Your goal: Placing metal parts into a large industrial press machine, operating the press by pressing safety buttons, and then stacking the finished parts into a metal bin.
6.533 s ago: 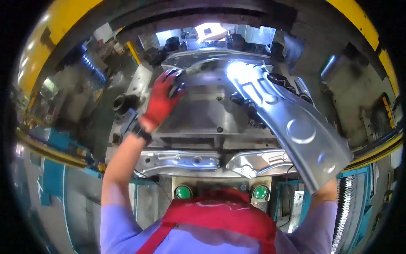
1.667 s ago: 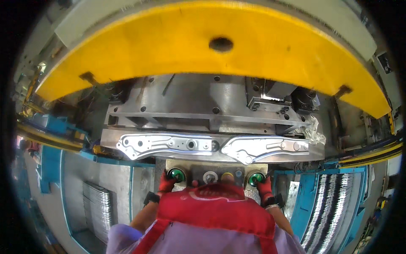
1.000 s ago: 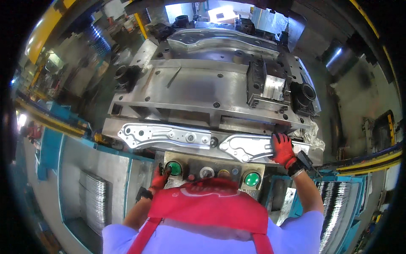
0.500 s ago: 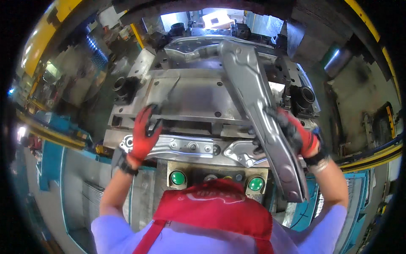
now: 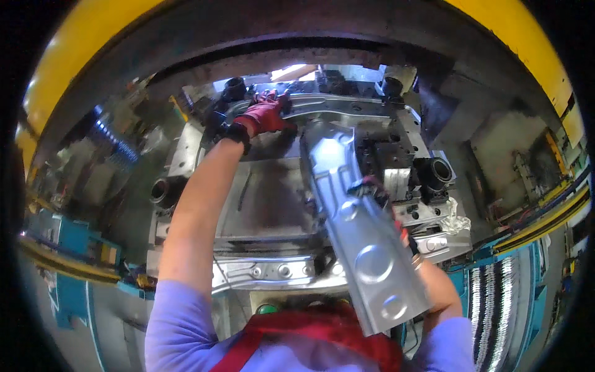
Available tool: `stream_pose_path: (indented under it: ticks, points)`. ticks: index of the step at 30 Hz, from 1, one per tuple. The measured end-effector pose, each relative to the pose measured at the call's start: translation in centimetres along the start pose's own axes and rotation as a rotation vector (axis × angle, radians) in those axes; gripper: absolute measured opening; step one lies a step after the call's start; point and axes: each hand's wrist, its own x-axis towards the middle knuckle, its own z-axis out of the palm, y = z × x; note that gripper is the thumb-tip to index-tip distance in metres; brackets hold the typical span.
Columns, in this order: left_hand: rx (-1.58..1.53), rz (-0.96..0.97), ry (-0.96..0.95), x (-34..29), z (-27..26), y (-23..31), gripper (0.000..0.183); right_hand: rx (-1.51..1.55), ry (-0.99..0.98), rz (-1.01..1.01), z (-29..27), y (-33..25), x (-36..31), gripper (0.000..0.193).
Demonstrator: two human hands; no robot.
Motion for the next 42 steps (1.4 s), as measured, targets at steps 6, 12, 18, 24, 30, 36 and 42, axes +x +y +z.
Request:
stream_pose_path:
  ticks: [6,12,18,24,30,36,42]
  points:
    - [0.04,0.094,0.168,0.2,-2.7,0.1,0.093,0.587,-0.19,0.169,-0.9,2.6,-2.6,0.01]
    - [0.219,0.079,0.491,-8.7,-3.3,0.2,0.09,-0.093,-0.231,0.065,-5.0,-0.5,-10.1,0.034]
    - [0.006,0.007,0.648,-22.5,-2.2,-0.6,0.092,0.324,-0.056,0.435,-3.4,-7.0,-15.5,0.055]
    - [-0.283,-0.061,0.365,-37.9,0.0,-0.7,0.088,0.386,-0.07,0.391,-5.0,-7.1,-20.9,0.058]
    - [-0.166,-0.072,0.007,-41.9,4.6,-0.3,0.074,0.381,-0.093,0.385,-5.2,-7.2,-20.9,0.062]
    - [-0.099,-0.081,-0.113,-41.3,8.5,-2.0,0.076,0.331,-0.142,0.356,-5.5,-8.0,-18.2,0.066]
    - [-0.003,-0.047,-0.036,-41.9,10.4,-1.5,0.08,-0.492,0.003,0.052,-5.0,-8.5,-10.6,0.084]
